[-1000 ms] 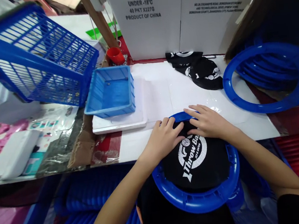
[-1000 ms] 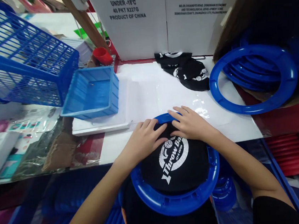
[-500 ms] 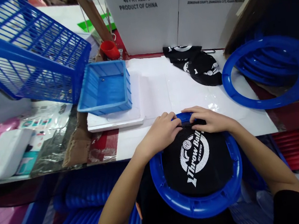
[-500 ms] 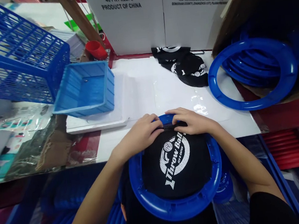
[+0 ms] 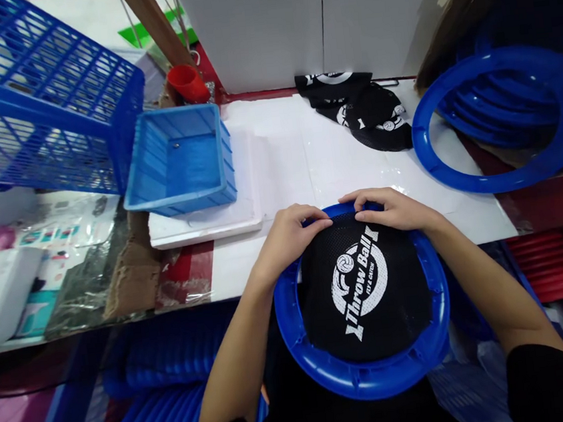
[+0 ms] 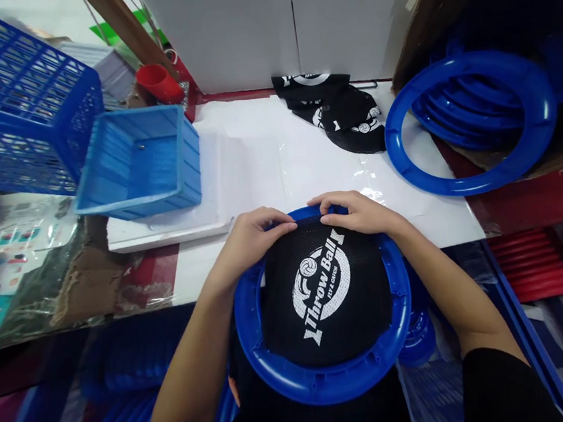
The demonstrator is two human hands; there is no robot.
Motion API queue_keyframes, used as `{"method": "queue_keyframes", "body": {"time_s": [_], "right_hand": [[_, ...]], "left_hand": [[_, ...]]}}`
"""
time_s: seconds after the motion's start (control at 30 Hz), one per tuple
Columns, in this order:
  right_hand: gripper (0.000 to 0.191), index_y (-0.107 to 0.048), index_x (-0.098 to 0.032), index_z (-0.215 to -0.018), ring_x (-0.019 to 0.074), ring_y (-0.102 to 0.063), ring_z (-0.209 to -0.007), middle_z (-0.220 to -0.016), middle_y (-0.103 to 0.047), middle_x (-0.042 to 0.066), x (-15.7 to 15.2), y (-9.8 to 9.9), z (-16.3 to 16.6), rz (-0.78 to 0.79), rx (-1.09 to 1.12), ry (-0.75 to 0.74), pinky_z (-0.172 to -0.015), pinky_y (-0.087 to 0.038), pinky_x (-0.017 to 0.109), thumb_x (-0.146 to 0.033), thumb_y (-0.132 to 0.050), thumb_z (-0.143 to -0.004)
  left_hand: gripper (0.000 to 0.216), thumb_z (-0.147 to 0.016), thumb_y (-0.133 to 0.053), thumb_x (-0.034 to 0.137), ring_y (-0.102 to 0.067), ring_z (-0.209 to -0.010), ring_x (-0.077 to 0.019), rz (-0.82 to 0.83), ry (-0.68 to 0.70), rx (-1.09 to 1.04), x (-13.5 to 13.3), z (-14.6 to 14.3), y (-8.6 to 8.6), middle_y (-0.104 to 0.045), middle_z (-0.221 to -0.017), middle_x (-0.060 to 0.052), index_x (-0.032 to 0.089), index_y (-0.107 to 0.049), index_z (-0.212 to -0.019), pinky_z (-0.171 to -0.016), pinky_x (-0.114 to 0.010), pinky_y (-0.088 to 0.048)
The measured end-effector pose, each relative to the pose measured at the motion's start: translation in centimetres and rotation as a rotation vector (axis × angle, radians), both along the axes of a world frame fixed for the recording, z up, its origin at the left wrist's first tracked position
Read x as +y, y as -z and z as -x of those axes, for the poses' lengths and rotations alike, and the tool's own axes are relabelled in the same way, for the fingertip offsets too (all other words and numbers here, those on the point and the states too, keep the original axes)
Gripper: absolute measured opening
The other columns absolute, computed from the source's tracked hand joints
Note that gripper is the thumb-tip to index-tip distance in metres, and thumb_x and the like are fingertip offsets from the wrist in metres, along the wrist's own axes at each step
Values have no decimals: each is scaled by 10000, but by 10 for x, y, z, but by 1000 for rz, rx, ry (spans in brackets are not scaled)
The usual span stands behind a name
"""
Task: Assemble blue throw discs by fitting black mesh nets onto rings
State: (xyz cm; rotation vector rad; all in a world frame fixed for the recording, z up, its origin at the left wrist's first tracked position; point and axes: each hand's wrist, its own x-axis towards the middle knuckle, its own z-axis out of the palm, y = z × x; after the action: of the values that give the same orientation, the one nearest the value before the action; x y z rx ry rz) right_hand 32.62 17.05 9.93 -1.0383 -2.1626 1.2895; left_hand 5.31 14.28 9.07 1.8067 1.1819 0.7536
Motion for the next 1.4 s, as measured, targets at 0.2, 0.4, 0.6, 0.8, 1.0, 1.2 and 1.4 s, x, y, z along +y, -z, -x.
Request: {"method": "queue_keyframes", "body": {"time_s": [0.2, 0.4, 0.6, 0.8, 1.0, 1.2, 1.4], "right_hand": [[229, -713, -242, -963, 314, -658, -1368, -1446, -732, 82, 3, 0, 1, 27, -13, 2, -1201, -451, 529, -458, -644, -997], [256, -704, -235, -918, 308, -637, -1383, -1454, -718, 87, 13, -2, 1, 30, -60, -69, -1220, -431, 526, -457, -611, -1006], [277, -660, -231, -851, 293, -640, -1346, -1441, -715, 85, 20, -4, 1, 62, -68, -131, -1206, -438, 521, -441, -590, -1018], [257, -651, -233, -857, 282, -658, -1305, -1407, -728, 81, 19, -2, 2, 20, -62, -129, -1184, -466, 518, -409, -579, -1030], [227, -666, -236, -875, 300, -659, -1315, -1379, -742, 89, 16, -3, 3, -27, -69, -122, -1173, -473, 525, -372, -566, -1027], [235, -669, -233, -890, 294, -649, -1335, -1417, -720, 84, 17, 0, 1, -27, -79, -129, -1168, -481, 509, -375, -557, -1041], [227, -674, -246, -916, 269, -679, -1254, -1333, -749, 81, 17, 3, 5, -93, -89, -123, -1140, -509, 492, -371, -545, -1054]], "left_hand": [[179, -946, -642, 297, -683, -857, -199, 142, 107, 111, 15, 2, -14, -801, -896, -28, 206, -786, -890, -836, -338, -515], [239, -946, -608, 329, -618, -756, -176, 230, 228, 238, 30, 2, -24, -731, -788, -17, 182, -746, -819, -740, -319, -456], [225, -953, -600, 322, -669, -833, -191, 164, 218, 171, 27, 5, -15, -771, -858, -32, 194, -766, -870, -801, -323, -508], [236, -980, -580, 308, -700, -861, -199, 79, 226, 175, 24, 6, -12, -793, -898, -40, 203, -777, -905, -839, -329, -540], [244, -997, -569, 261, -700, -848, -210, -2, 200, 334, 21, 0, -21, -799, -915, -60, 194, -789, -914, -856, -347, -530], [200, -968, -642, 282, -647, -736, -181, 63, 174, 361, 24, -1, -26, -759, -797, -29, 195, -783, -857, -740, -318, -479], [219, -941, -650, 299, -597, -669, -166, 106, 166, 336, 28, -2, -29, -714, -707, -9, 200, -755, -776, -666, -313, -438]]}}
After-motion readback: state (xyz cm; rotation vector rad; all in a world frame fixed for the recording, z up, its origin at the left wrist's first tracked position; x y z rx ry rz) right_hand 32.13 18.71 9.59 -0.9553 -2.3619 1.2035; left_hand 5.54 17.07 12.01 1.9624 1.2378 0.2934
